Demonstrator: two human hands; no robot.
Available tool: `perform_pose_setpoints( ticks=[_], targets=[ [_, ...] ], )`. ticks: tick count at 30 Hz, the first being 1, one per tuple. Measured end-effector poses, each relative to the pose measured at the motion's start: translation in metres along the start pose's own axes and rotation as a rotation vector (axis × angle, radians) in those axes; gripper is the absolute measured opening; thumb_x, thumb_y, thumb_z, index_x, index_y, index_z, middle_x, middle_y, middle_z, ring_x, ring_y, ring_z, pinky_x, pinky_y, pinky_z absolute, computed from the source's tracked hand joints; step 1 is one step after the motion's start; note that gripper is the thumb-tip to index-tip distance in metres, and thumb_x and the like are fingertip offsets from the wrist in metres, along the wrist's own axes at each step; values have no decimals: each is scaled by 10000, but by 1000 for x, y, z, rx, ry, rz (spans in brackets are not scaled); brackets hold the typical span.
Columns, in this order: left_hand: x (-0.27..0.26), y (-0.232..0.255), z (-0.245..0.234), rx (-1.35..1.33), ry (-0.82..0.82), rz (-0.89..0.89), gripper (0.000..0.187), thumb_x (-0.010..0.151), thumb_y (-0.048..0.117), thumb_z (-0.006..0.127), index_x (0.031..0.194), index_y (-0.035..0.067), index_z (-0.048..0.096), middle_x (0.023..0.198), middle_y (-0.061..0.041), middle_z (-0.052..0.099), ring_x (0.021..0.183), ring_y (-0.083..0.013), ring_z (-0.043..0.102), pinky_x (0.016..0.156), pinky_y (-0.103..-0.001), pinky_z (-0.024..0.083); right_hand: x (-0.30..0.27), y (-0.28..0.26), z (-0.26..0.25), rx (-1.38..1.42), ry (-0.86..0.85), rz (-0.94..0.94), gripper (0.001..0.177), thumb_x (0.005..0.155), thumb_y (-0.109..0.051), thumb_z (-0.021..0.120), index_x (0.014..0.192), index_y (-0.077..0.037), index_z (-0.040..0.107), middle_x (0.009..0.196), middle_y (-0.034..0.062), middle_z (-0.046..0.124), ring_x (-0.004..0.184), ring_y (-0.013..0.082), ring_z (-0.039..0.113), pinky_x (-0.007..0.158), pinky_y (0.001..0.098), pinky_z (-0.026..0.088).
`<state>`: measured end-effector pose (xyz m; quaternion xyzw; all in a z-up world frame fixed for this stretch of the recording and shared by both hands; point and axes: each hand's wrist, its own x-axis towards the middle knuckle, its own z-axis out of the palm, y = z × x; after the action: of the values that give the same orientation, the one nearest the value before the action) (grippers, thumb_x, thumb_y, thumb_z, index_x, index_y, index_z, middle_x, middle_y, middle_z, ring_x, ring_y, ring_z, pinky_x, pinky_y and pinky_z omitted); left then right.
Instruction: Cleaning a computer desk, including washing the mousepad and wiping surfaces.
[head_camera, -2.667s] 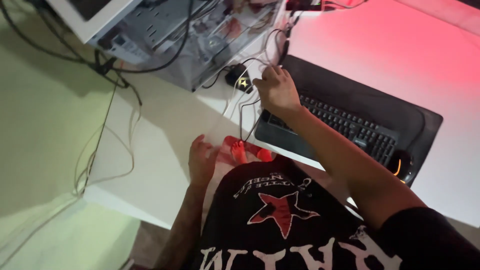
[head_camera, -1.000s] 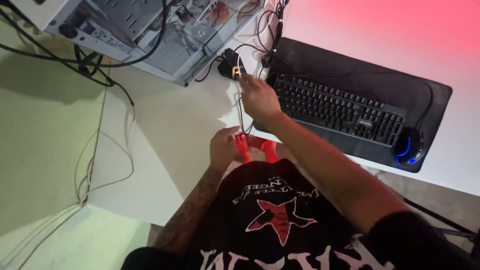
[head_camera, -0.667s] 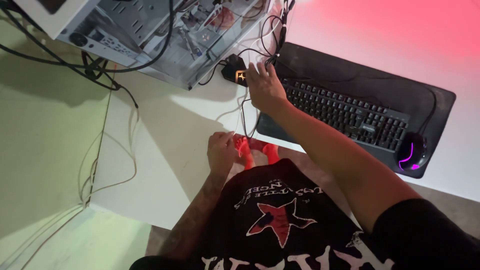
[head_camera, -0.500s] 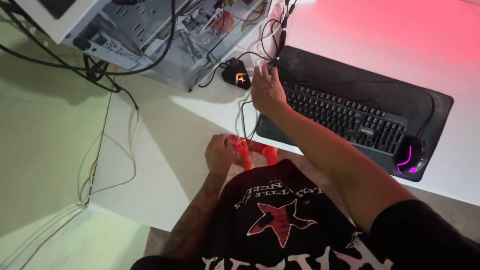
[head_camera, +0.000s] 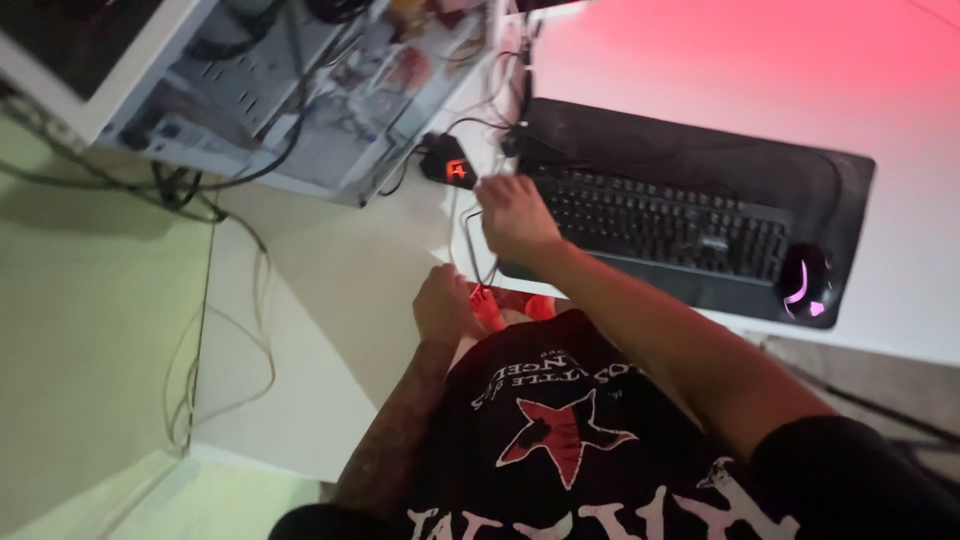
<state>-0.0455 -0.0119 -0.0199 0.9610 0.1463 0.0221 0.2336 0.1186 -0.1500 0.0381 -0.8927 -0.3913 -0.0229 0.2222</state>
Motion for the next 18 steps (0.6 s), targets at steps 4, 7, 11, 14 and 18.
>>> perform_pose_setpoints(
  ticks=[4,7,11,14,18],
  targets=[
    [-1,9,-17,-25,-7,70,195,929,266,631,997,85,614,1001,-128,657,890,-366,654,722,-505,531,-57,-25,-51,-52,-1,35,493,880,-204,664,1319,11,597,1386,169,601,1281,335,545,1079,483,420],
    [1,37,-38,-161,9,165,250,912,267,683,1042,64,618,1016,-137,662,916,-372,655,749,-497,532,-101,-36,-85,85,58,229,656,879,-247,687,1448,19,497,1517,188,515,1395,342,491,1155,489,380],
    [3,89,-45,-214,-13,480,272,912,195,732,1109,41,624,1071,-148,663,1005,-378,640,852,-487,516,-177,-26,-109,4,157,532,755,897,-297,712,1522,-3,406,1593,201,408,1466,343,400,1175,545,307],
    [1,142,-36,-257,-58,683,322,895,161,745,1161,24,626,1125,-167,662,1066,-383,627,910,-488,502,-239,-16,-135,-90,222,722,760,915,-328,712,1524,-7,391,1602,200,381,1486,343,357,1181,570,271],
    [-12,217,-17,-274,-177,891,395,894,157,742,1237,9,614,1208,-176,651,1141,-377,617,975,-481,496,-334,0,-150,-240,197,959,861,776,-157,638,1590,-33,387,1661,180,373,1543,331,323,1222,538,264]
  ],
)
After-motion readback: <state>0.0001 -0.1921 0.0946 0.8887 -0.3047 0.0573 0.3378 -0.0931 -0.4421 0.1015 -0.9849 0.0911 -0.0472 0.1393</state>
